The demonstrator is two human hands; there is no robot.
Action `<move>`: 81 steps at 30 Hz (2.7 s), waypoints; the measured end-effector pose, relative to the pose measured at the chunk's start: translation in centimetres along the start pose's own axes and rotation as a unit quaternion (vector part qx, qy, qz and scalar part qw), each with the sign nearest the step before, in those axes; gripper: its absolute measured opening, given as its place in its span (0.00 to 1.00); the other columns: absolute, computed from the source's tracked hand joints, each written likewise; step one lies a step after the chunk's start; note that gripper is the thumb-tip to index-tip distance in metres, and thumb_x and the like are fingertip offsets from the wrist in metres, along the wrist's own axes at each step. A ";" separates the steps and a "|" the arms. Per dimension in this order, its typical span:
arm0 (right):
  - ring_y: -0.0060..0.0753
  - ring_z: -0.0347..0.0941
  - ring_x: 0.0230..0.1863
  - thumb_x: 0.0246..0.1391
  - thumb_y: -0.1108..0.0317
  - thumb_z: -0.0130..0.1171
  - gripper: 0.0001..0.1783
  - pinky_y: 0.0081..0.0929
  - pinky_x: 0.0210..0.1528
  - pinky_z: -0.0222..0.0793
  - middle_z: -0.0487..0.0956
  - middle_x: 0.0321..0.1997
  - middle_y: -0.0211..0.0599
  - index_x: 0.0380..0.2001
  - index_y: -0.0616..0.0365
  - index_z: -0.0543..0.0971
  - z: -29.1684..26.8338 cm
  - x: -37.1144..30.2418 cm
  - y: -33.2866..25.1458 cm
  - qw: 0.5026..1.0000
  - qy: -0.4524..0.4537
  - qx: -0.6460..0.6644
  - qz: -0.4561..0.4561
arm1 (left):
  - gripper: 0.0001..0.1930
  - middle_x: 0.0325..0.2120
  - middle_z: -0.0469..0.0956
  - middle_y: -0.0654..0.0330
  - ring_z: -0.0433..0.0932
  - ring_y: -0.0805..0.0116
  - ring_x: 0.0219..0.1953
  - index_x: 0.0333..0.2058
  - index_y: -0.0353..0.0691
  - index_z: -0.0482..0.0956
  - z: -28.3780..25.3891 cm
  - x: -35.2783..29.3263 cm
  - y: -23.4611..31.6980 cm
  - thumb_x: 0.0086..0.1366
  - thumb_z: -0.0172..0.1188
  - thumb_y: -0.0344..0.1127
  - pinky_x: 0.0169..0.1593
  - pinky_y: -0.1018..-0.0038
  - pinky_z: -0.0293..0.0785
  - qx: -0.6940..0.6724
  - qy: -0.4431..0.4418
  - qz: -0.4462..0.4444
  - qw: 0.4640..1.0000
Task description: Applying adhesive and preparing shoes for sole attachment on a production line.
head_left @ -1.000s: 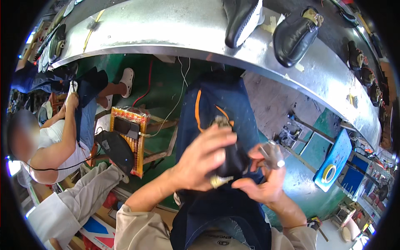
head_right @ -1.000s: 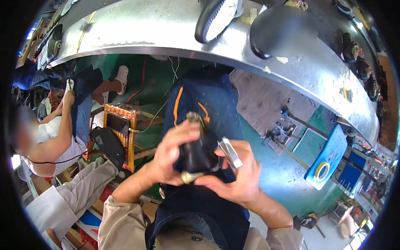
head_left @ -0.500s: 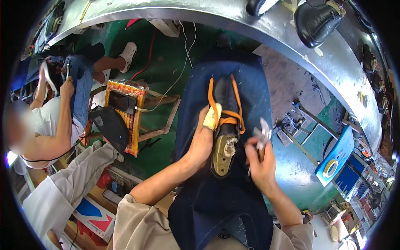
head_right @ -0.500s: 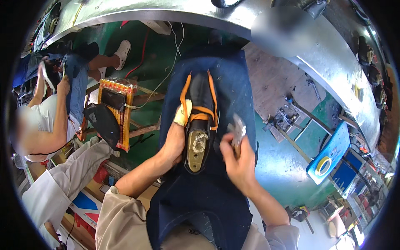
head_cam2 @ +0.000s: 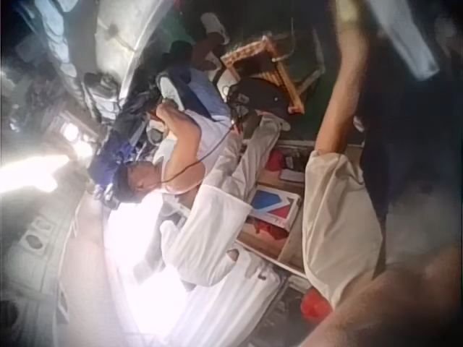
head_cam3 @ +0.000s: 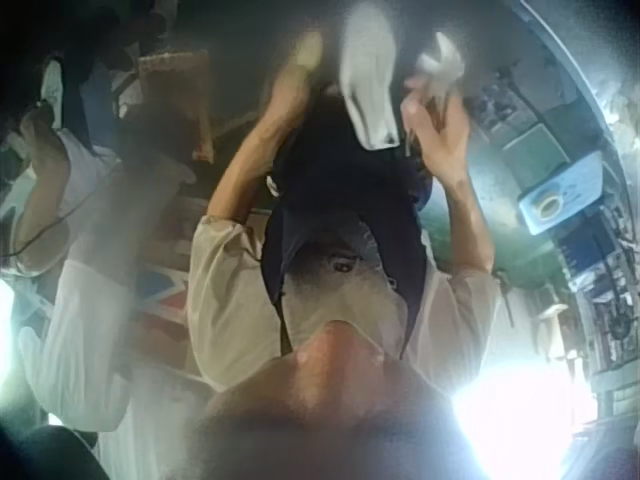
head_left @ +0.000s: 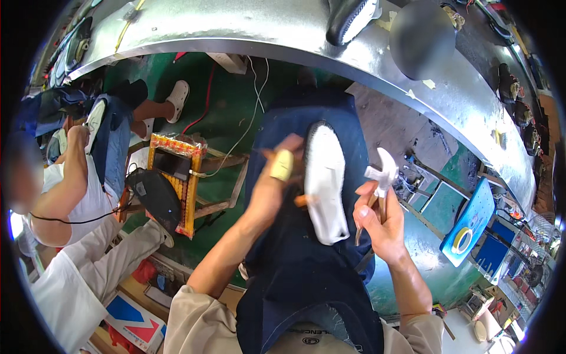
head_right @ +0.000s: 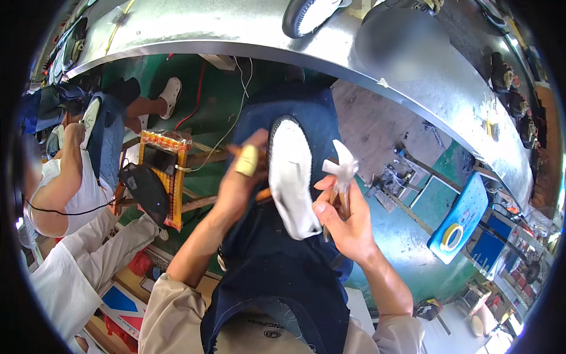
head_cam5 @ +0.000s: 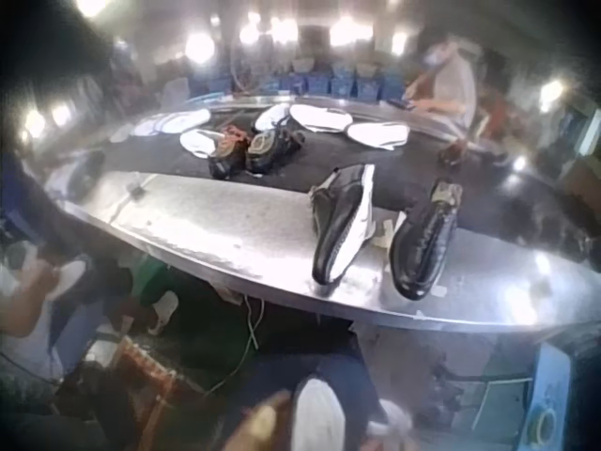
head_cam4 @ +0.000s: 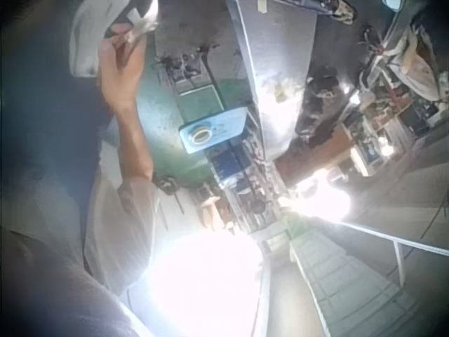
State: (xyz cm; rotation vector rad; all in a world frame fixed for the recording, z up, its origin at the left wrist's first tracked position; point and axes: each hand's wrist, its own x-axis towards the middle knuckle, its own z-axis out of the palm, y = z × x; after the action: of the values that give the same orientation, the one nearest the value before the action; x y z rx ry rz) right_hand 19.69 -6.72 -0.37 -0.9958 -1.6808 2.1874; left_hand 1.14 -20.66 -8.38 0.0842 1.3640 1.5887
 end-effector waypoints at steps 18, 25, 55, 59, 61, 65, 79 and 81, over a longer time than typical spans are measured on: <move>0.52 0.82 0.33 0.65 0.64 0.59 0.11 0.44 0.31 0.75 0.82 0.32 0.46 0.43 0.58 0.72 -1.7 3.0 -1.8 0.799 -0.205 -0.549 -0.134 | 0.31 0.74 0.58 0.57 0.57 0.64 0.75 0.76 0.40 0.49 1.0 -0.3 -4.6 0.79 0.44 0.34 0.76 0.66 0.50 -0.050 -0.122 0.063 0.989; 0.50 0.83 0.30 0.50 0.75 0.60 0.10 0.40 0.31 0.78 0.80 0.27 0.47 0.36 0.65 0.73 -1.4 3.5 -4.7 0.715 -0.246 -0.629 -0.182 | 0.41 0.75 0.55 0.54 0.54 0.62 0.76 0.76 0.37 0.48 2.0 -1.9 -3.6 0.62 0.39 0.15 0.77 0.64 0.47 -0.035 -0.088 0.055 0.994; 0.58 0.83 0.37 0.62 0.69 0.58 0.08 0.50 0.37 0.76 0.84 0.32 0.54 0.39 0.64 0.77 0.2 3.8 -2.1 0.731 -0.436 -0.525 -0.006 | 0.37 0.68 0.62 0.37 0.63 0.41 0.71 0.74 0.32 0.45 0.4 -2.1 0.9 0.75 0.51 0.41 0.71 0.60 0.60 0.388 -0.141 0.075 0.908; 0.52 0.82 0.25 0.62 0.60 0.62 0.16 0.47 0.24 0.73 0.79 0.20 0.50 0.36 0.66 0.76 2.7 3.0 -0.7 0.613 -0.450 -0.626 -0.171 | 0.38 0.66 0.66 0.38 0.67 0.38 0.68 0.74 0.32 0.47 -0.5 -2.1 -0.5 0.74 0.52 0.43 0.70 0.58 0.62 0.426 -0.135 0.135 0.884; 0.51 0.81 0.21 0.64 0.57 0.60 0.19 0.45 0.21 0.72 0.79 0.18 0.48 0.34 0.66 0.75 1.9 1.9 -0.4 0.706 -0.408 -0.554 -0.169 | 0.38 0.65 0.68 0.37 0.69 0.37 0.66 0.74 0.32 0.47 -1.2 -2.2 -1.4 0.74 0.51 0.43 0.68 0.57 0.64 0.385 -0.104 0.142 0.906; 0.50 0.80 0.23 0.68 0.56 0.56 0.20 0.43 0.26 0.75 0.77 0.18 0.46 0.29 0.63 0.73 1.1 -0.1 0.3 0.721 -0.353 -0.579 -0.143 | 0.39 0.62 0.70 0.35 0.71 0.34 0.62 0.74 0.33 0.46 -0.9 -2.3 -1.1 0.71 0.52 0.41 0.64 0.53 0.69 0.400 -0.095 0.131 0.902; 0.50 0.80 0.22 0.70 0.53 0.56 0.21 0.44 0.23 0.73 0.79 0.20 0.46 0.34 0.63 0.72 1.6 -2.7 3.3 0.808 -0.227 -0.533 -0.111 | 0.38 0.64 0.70 0.42 0.73 0.49 0.65 0.75 0.34 0.48 -1.5 -3.2 -3.0 0.74 0.54 0.41 0.65 0.63 0.68 0.331 -0.057 0.143 0.931; 0.51 0.80 0.23 0.70 0.52 0.55 0.22 0.43 0.23 0.73 0.80 0.21 0.46 0.35 0.63 0.72 1.4 -3.2 3.7 0.830 -0.198 -0.516 -0.071 | 0.37 0.65 0.69 0.43 0.71 0.51 0.67 0.75 0.34 0.47 -1.6 -3.0 -3.6 0.74 0.53 0.38 0.67 0.64 0.66 0.328 -0.072 0.150 0.930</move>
State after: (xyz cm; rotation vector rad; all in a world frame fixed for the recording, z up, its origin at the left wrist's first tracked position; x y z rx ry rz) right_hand 22.10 -10.76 -2.35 -0.5110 -3.1309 1.3251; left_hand 3.86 -24.40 -10.16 0.8308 1.7701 1.2632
